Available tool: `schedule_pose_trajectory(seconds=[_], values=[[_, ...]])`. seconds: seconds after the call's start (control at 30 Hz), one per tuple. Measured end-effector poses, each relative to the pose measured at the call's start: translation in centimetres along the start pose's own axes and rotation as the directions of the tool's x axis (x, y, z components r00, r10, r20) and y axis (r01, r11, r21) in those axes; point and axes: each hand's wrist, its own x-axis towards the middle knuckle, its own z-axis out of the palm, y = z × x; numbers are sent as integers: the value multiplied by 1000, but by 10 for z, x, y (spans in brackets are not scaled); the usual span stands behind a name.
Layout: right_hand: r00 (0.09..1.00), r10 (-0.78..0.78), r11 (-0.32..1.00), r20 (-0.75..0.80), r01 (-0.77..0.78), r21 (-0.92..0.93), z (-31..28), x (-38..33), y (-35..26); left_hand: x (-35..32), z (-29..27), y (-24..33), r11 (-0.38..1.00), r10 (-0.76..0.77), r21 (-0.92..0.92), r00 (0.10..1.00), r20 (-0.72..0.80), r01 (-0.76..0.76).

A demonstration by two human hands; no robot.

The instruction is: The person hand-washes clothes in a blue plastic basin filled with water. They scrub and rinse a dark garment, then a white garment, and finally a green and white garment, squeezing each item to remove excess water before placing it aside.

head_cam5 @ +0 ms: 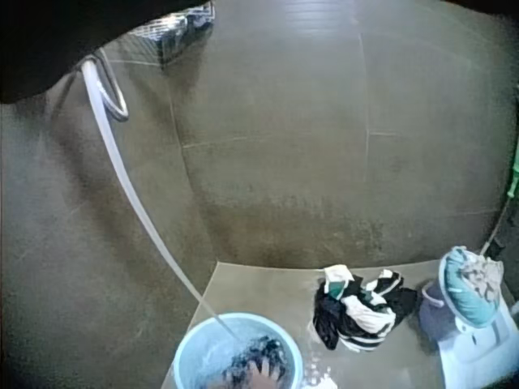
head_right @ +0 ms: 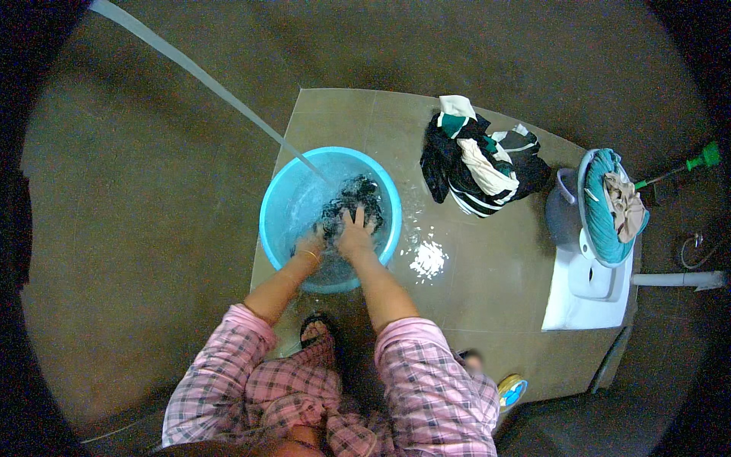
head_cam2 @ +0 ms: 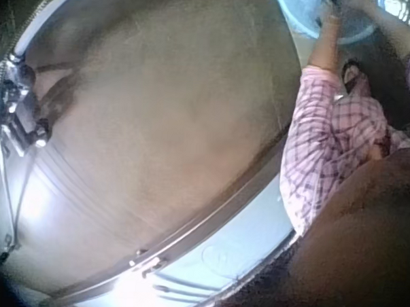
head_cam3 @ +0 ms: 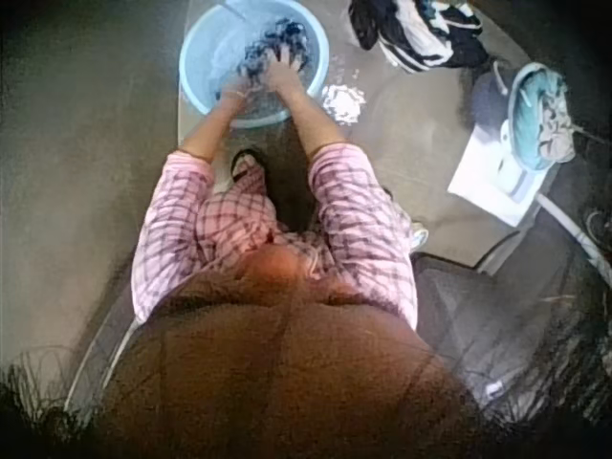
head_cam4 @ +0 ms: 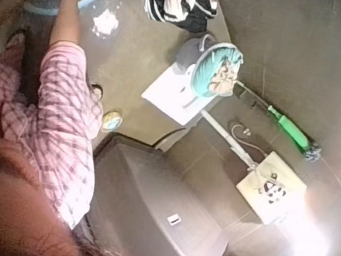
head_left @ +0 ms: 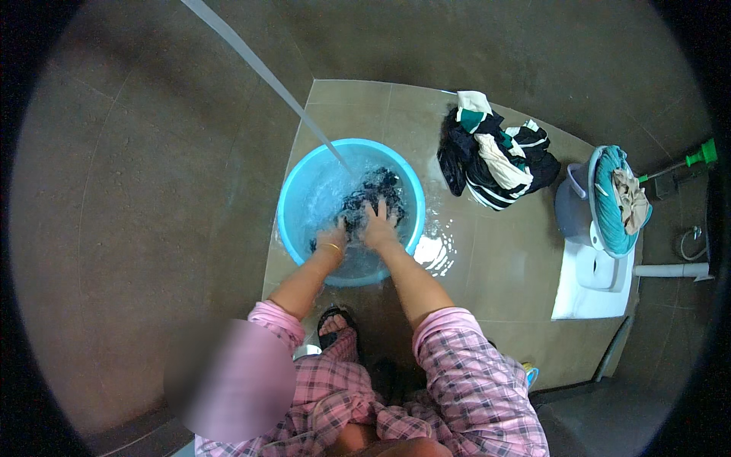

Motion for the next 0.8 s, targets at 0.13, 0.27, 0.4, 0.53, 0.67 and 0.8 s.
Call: schedule_pose_trajectory(seconds=[0.13,0.27,0.4,0.53,0.67,0.8], values=[[999,36,978,31,-41,204,20,46,48,-31,-109,-29,865,313,-321,915,-253,-385],[931,353,562,89,-287,776,-11,27,20,-88,-205,-60,330,212,-745,815,-540,-580],[745,-363,-42,560,-613,789,-34,16,11,-120,-272,-58,-136,126,-636,624,-771,-759],[780,-596,-262,189,-412,873,-34,-10,-42,-132,-293,-29,-896,117,-419,834,-539,-145],[768,-554,-363,-321,124,923,-38,-43,-86,-73,-249,-47,-957,265,-88,715,-647,275],[702,-498,11,-509,592,806,-58,-49,-67,-102,-258,-63,-564,-215,-652,852,-478,-508]])
